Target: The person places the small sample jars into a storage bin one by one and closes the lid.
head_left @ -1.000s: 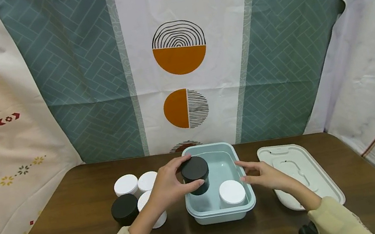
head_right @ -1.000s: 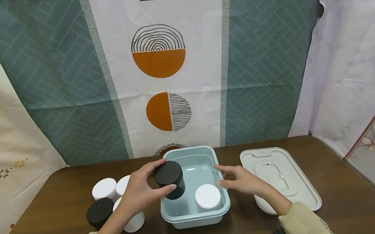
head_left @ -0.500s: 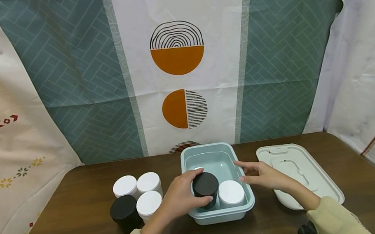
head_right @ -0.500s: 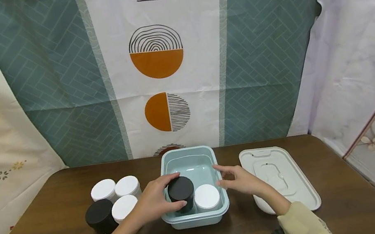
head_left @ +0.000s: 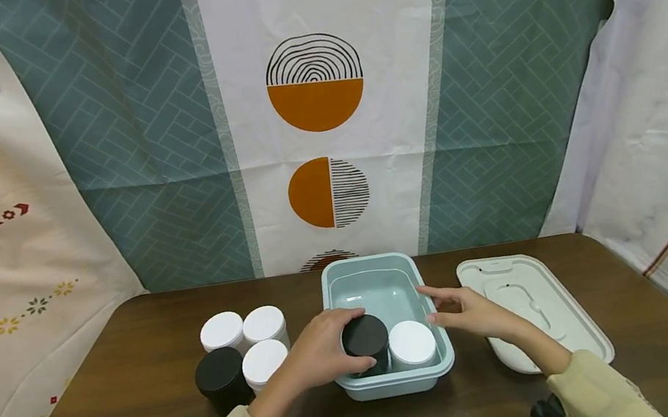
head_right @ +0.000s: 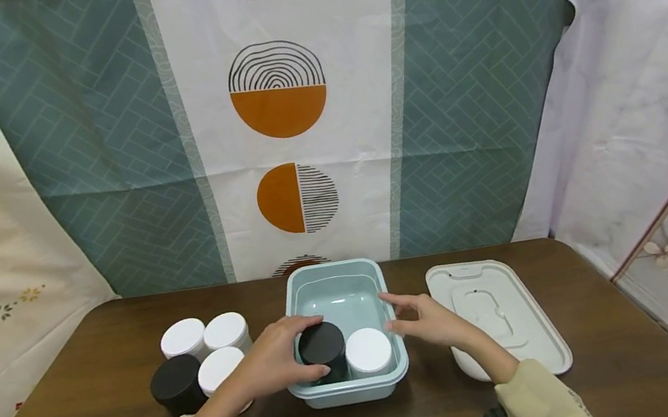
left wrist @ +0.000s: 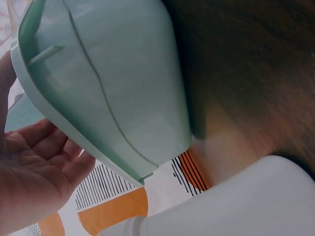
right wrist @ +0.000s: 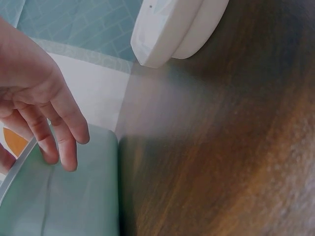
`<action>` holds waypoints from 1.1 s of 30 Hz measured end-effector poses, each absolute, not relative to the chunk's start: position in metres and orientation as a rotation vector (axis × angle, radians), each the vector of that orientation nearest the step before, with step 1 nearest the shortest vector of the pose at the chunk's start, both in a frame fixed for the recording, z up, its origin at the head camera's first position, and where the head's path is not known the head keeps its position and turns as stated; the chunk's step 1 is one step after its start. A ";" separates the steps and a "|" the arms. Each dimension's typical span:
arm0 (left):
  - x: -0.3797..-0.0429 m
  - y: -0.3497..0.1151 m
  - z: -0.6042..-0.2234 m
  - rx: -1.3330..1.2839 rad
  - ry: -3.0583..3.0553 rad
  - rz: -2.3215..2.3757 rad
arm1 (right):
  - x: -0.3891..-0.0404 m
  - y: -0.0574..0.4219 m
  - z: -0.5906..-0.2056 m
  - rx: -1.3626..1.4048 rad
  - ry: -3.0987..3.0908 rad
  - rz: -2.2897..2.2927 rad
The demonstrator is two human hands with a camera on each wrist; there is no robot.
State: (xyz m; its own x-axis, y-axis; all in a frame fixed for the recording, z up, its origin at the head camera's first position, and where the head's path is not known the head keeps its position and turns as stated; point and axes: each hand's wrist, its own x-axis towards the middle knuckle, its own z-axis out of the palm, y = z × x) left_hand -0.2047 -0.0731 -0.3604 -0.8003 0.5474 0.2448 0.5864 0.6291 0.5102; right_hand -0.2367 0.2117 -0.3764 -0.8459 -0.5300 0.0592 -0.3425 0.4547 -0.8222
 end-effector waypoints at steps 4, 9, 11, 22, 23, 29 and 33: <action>-0.206 -0.075 -0.362 -1.020 -2.780 -0.846 | -0.237 0.211 -0.377 -0.760 2.505 -1.338; -0.208 -0.075 -0.362 -1.061 -2.820 -0.812 | -0.239 0.212 -0.378 -0.764 2.517 -1.334; -0.209 -0.075 -0.360 -1.079 -2.841 -0.801 | -0.239 0.212 -0.378 -0.762 2.516 -1.337; -0.210 -0.081 -0.355 -1.177 -2.911 -0.827 | -0.240 0.212 -0.380 -0.762 2.520 -1.329; -0.209 -0.082 -0.355 -1.166 -2.912 -0.840 | -0.240 0.212 -0.381 -0.759 2.519 -1.329; -0.198 -0.099 -0.351 -1.083 -2.817 -0.930 | -0.240 0.211 -0.381 -0.739 2.529 -1.326; -0.192 -0.117 -0.347 -1.020 -2.715 -0.944 | -0.240 0.211 -0.381 -0.751 2.534 -1.323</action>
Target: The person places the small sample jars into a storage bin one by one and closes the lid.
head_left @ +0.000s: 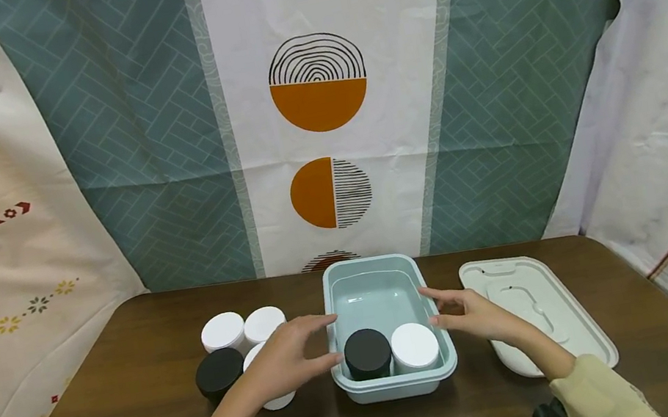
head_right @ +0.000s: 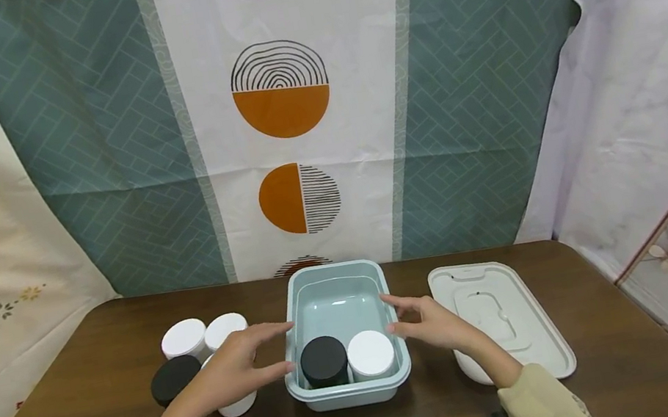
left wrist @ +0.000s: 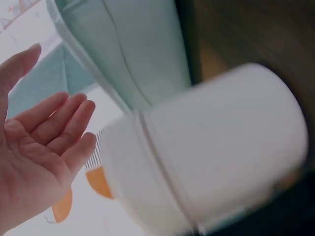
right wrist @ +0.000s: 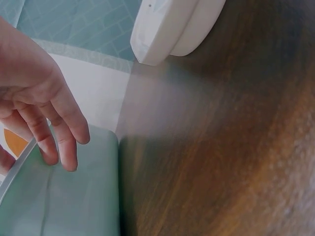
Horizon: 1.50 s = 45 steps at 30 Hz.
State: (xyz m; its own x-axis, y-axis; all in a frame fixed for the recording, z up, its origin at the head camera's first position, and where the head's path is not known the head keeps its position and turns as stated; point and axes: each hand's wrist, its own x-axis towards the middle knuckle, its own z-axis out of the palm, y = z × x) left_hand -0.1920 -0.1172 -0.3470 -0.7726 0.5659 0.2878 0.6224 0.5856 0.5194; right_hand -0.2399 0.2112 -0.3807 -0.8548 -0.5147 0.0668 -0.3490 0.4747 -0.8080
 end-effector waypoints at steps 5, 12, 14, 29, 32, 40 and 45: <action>-0.183 -0.144 -0.345 -0.849 -2.665 -0.934 | -0.240 0.211 -0.381 -0.734 2.540 -1.310; -0.174 -0.181 -0.349 -0.599 -2.572 -1.007 | -0.239 0.211 -0.381 -0.736 2.526 -1.324; -0.171 -0.190 -0.349 -0.539 -2.550 -0.992 | -0.239 0.211 -0.380 -0.734 2.529 -1.325; -0.160 -0.239 -0.364 -0.297 -2.724 -0.825 | -0.238 0.213 -0.379 -0.748 2.536 -1.312; -0.160 -0.241 -0.368 -0.298 -2.753 -0.820 | -0.238 0.212 -0.380 -0.751 2.535 -1.317; -0.163 -0.244 -0.374 -0.276 -2.797 -0.903 | -0.235 0.211 -0.378 -0.753 2.513 -1.337; -0.164 -0.244 -0.375 -0.265 -2.802 -0.956 | -0.235 0.211 -0.377 -0.761 2.508 -1.348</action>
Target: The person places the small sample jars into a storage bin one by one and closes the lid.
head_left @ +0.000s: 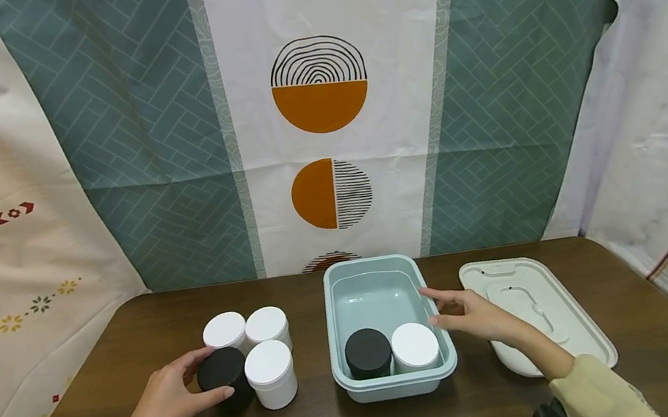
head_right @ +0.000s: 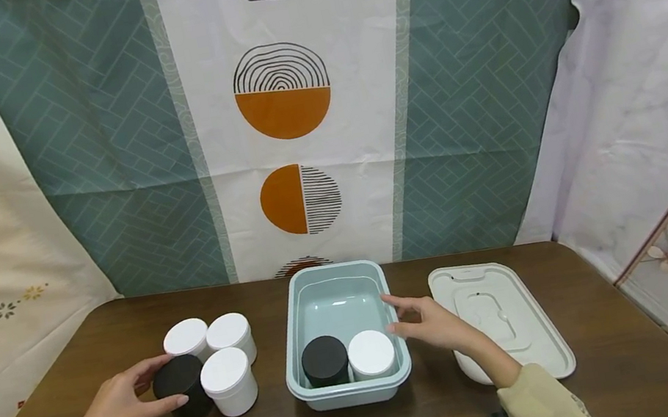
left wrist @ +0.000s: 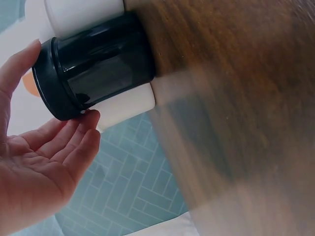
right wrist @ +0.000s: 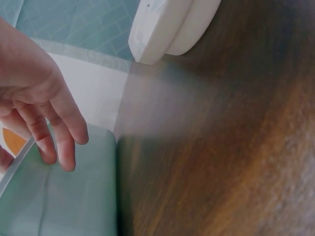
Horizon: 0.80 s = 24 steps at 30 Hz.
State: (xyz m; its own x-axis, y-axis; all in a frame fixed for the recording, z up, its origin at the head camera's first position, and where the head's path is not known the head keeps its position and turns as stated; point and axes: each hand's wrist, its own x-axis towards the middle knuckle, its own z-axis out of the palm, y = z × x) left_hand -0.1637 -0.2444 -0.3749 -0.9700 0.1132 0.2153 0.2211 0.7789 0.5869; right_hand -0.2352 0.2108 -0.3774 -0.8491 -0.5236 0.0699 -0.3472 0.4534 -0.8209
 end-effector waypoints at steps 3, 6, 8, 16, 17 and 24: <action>-0.164 -0.244 -0.375 -0.256 -2.803 -0.950 | -0.235 0.211 -0.378 -0.764 2.506 -1.355; -0.164 -0.244 -0.375 -0.243 -2.799 -0.933 | -0.235 0.211 -0.378 -0.766 2.502 -1.358; -0.164 -0.243 -0.374 -0.236 -2.794 -0.925 | -0.235 0.211 -0.378 -0.766 2.503 -1.357; -0.163 -0.245 -0.364 -0.221 -2.754 -0.890 | -0.235 0.211 -0.378 -0.767 2.514 -1.350; -0.162 -0.246 -0.363 -0.222 -2.746 -0.885 | -0.236 0.211 -0.379 -0.768 2.514 -1.351; -0.160 -0.248 -0.352 -0.232 -2.645 -0.853 | -0.236 0.211 -0.379 -0.769 2.518 -1.350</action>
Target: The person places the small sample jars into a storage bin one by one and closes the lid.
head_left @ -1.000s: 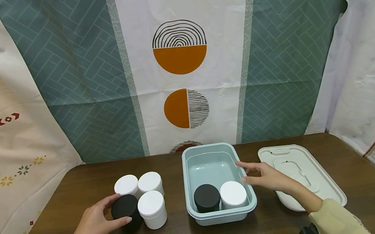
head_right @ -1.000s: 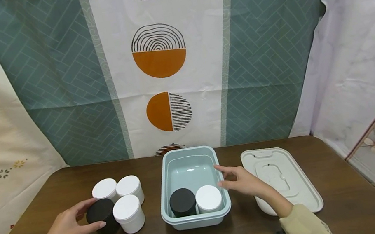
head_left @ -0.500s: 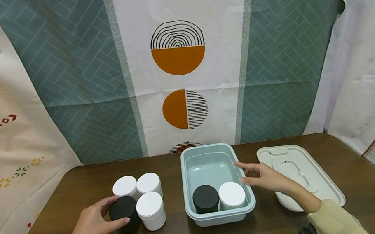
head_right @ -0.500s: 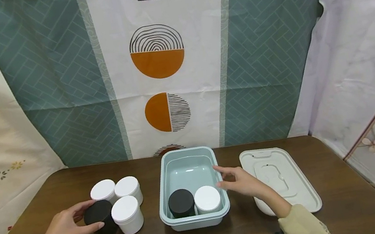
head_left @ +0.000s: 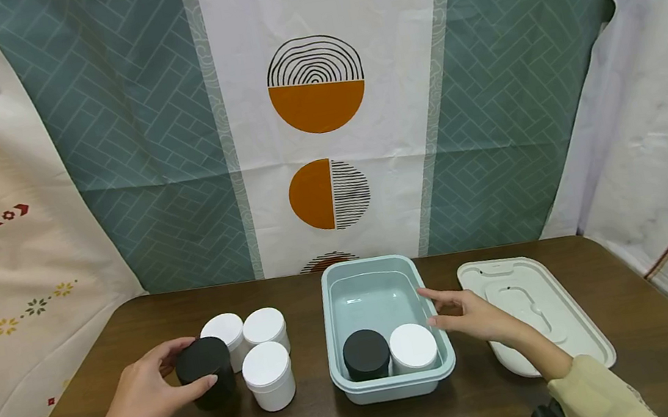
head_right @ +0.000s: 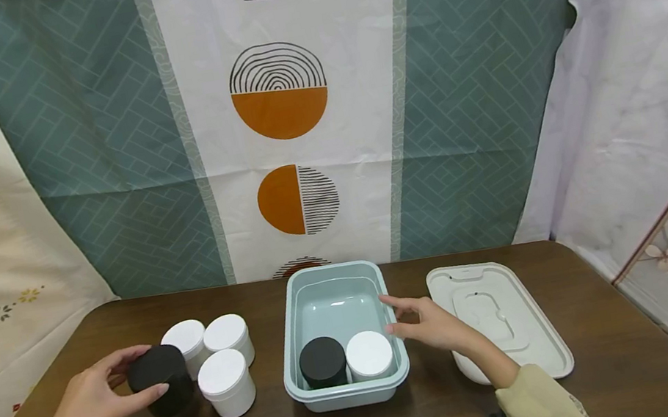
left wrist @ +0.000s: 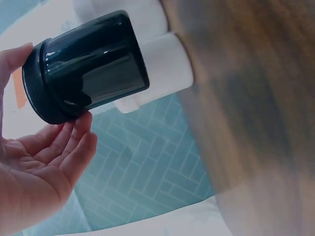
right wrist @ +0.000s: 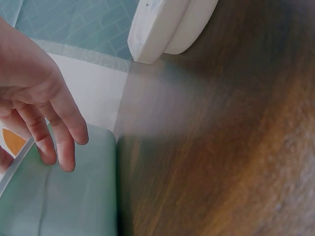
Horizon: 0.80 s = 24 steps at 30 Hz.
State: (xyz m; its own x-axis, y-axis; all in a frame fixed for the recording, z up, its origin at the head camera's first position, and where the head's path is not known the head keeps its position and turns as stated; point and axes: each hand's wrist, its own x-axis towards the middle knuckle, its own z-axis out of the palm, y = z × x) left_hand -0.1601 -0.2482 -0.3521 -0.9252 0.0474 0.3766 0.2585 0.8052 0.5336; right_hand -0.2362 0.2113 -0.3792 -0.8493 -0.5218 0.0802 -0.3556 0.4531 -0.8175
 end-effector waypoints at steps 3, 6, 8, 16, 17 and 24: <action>-0.160 -0.248 -0.347 -0.229 -2.591 -0.852 | -0.236 0.211 -0.379 -0.767 2.517 -1.349; -0.161 -0.247 -0.342 -0.216 -2.557 -0.859 | -0.236 0.210 -0.379 -0.761 2.519 -1.345; -0.162 -0.246 -0.339 -0.205 -2.537 -0.874 | -0.236 0.211 -0.379 -0.759 2.519 -1.346; -0.167 -0.235 -0.323 -0.199 -2.452 -0.941 | -0.236 0.211 -0.379 -0.765 2.515 -1.353; -0.168 -0.233 -0.322 -0.207 -2.442 -0.954 | -0.236 0.211 -0.379 -0.765 2.517 -1.351; -0.176 -0.210 -0.313 -0.294 -2.391 -1.028 | -0.236 0.211 -0.380 -0.759 2.508 -1.363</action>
State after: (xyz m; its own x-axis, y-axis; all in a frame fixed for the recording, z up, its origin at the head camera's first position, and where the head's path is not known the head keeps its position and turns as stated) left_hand -0.1758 -0.2098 -0.3133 -0.8431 -0.0050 0.5378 0.3869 0.6888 0.6130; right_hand -0.2355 0.2112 -0.3799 -0.8514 -0.5189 0.0762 -0.3461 0.4468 -0.8250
